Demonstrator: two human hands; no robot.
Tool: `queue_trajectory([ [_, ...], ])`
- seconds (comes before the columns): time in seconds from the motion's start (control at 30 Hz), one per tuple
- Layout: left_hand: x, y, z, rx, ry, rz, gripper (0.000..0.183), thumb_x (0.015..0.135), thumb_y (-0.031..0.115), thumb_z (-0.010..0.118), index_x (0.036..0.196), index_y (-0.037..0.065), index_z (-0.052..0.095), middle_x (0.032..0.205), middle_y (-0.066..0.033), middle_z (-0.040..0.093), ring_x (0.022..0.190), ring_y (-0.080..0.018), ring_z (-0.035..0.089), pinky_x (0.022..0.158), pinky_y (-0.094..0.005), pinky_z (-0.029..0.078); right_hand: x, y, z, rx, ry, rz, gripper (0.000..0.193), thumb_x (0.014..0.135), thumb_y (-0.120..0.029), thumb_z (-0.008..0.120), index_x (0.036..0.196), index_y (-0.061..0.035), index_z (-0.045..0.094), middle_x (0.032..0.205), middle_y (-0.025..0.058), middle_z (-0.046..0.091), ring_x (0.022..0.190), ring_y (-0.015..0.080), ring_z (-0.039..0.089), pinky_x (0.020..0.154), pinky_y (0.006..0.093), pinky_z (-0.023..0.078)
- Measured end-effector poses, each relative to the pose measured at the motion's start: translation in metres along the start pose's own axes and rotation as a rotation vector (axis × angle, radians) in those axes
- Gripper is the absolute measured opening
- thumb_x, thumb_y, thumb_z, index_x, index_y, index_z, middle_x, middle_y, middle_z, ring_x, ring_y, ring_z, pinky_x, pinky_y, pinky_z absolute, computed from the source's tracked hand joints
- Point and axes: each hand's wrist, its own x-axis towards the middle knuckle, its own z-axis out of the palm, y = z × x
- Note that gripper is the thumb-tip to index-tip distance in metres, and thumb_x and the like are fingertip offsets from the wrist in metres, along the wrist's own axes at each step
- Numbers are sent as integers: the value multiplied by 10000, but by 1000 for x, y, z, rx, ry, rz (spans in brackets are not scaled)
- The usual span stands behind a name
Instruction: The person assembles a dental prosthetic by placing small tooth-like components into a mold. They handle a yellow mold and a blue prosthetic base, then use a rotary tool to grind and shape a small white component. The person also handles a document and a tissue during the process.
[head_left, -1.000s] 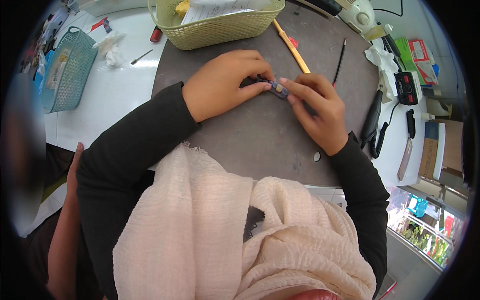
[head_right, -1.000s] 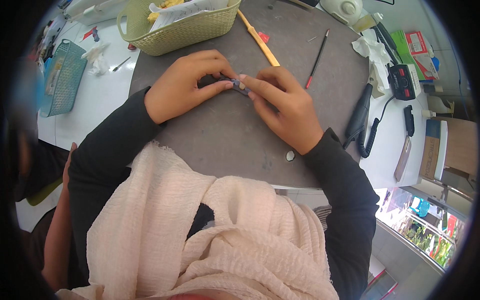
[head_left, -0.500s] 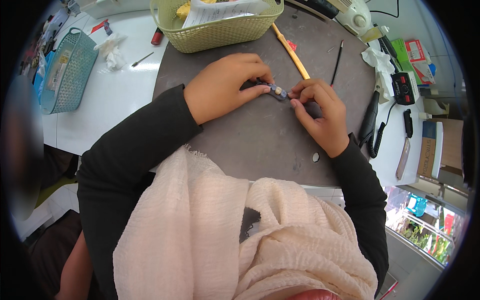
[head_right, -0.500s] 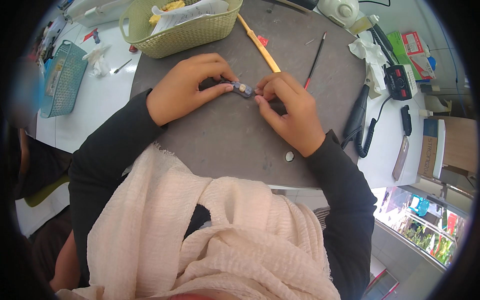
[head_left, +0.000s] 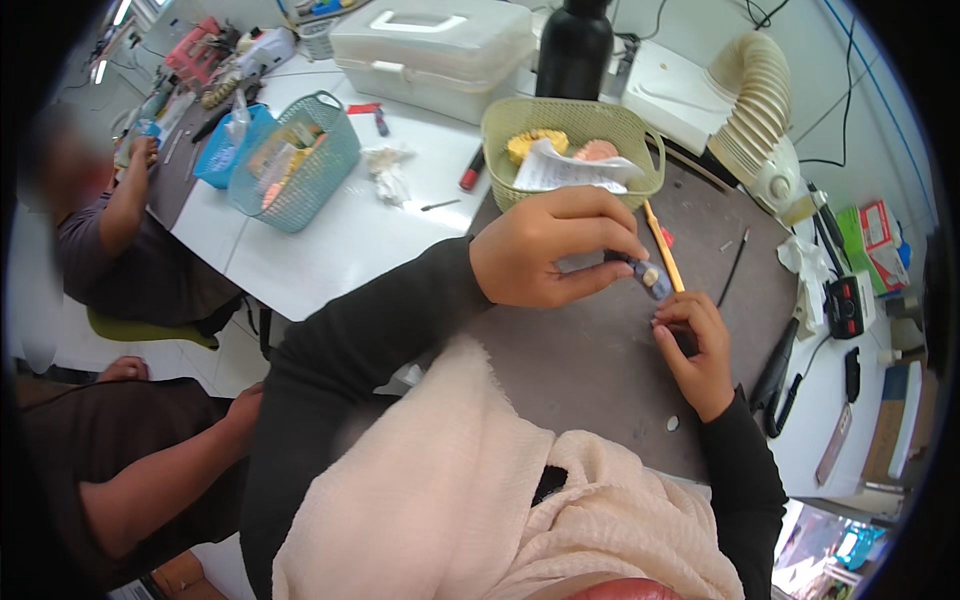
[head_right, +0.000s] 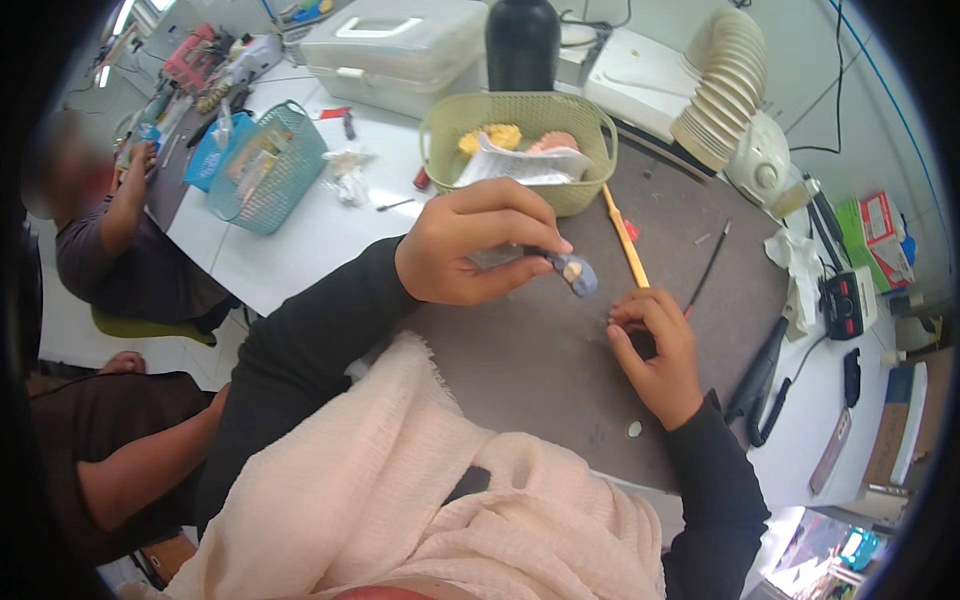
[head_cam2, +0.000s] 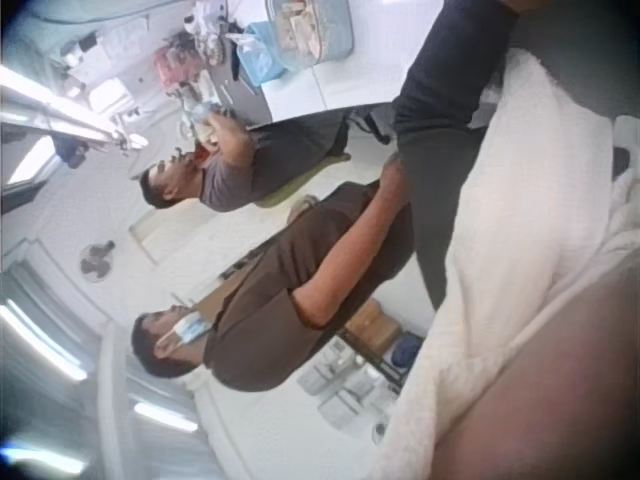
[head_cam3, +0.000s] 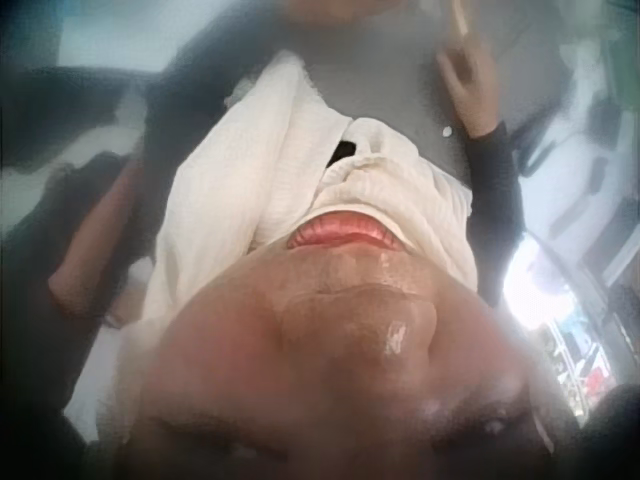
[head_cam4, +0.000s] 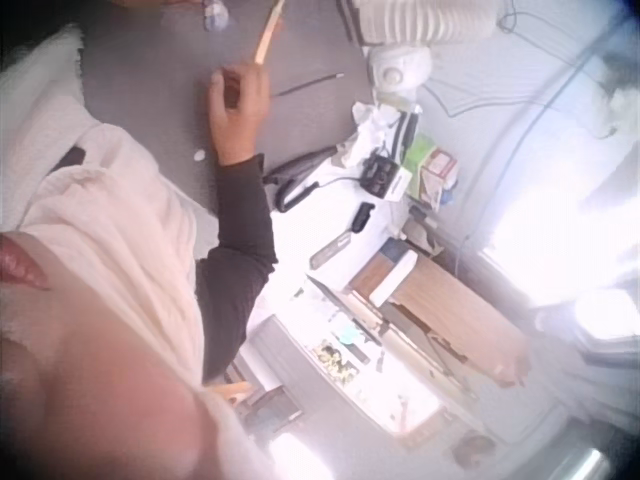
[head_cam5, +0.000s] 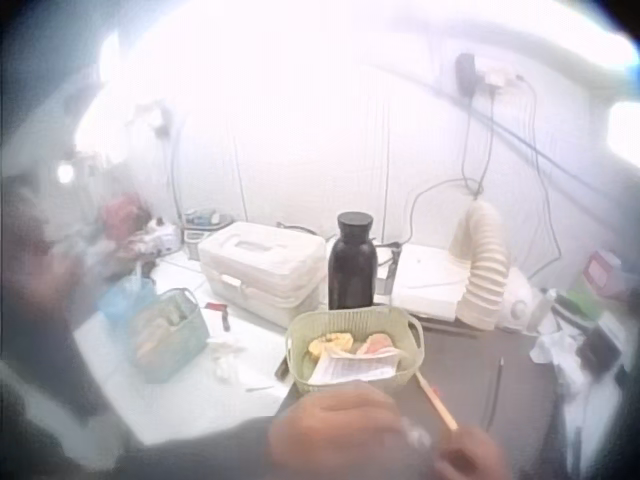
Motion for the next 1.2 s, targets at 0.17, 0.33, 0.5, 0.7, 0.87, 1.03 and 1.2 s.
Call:
queue_trajectory([
  [0.17,6,-3,-59,343,376,-64,174,817,-45,657,975,27,675,961,-64,618,818,-126,611,676,-228,497,2,-5,2,24,-41,-16,148,815,49,626,952,9,588,1040,105,543,881,175,603,784,273,511],
  [0.33,-12,-48,-104,439,605,-448,140,846,53,673,978,8,669,938,-58,635,814,-118,618,669,-241,491,1,-7,0,103,-53,27,192,810,51,624,991,2,584,1048,102,528,888,167,592,785,275,504],
  [0.5,-58,-106,-120,693,314,-737,200,808,139,715,972,25,699,928,-99,678,799,-182,645,720,-309,512,0,-5,-1,64,-85,-7,221,799,44,634,1010,-5,589,1056,99,524,899,168,584,795,280,496],
  [0.7,-66,-118,-114,813,64,-940,227,795,175,708,990,60,699,959,-95,686,845,-210,657,764,-336,511,-3,-3,-4,-6,-101,-48,214,789,20,650,995,1,594,1067,106,529,934,200,580,815,293,491],
  [0.87,-68,-115,-108,947,48,-834,245,793,206,712,1016,109,690,1003,-60,681,872,-206,654,772,-352,507,-2,-5,-5,-47,-124,-68,212,782,2,661,986,0,602,1070,106,543,945,215,579,825,303,492],
  [1.03,-65,-115,-112,1104,-82,-807,238,797,232,713,1004,119,685,1001,-19,682,889,-219,649,766,-367,481,-2,-6,-5,-55,-135,-67,204,781,-3,663,978,-2,606,1072,107,549,948,218,579,822,300,488],
  [1.2,-55,-105,-106,1163,109,-611,208,806,240,703,968,111,687,974,-24,679,925,-232,629,802,-418,416,-2,-6,-5,-67,-150,-65,195,788,-8,657,975,3,602,1076,104,550,955,217,580,820,300,484],
])
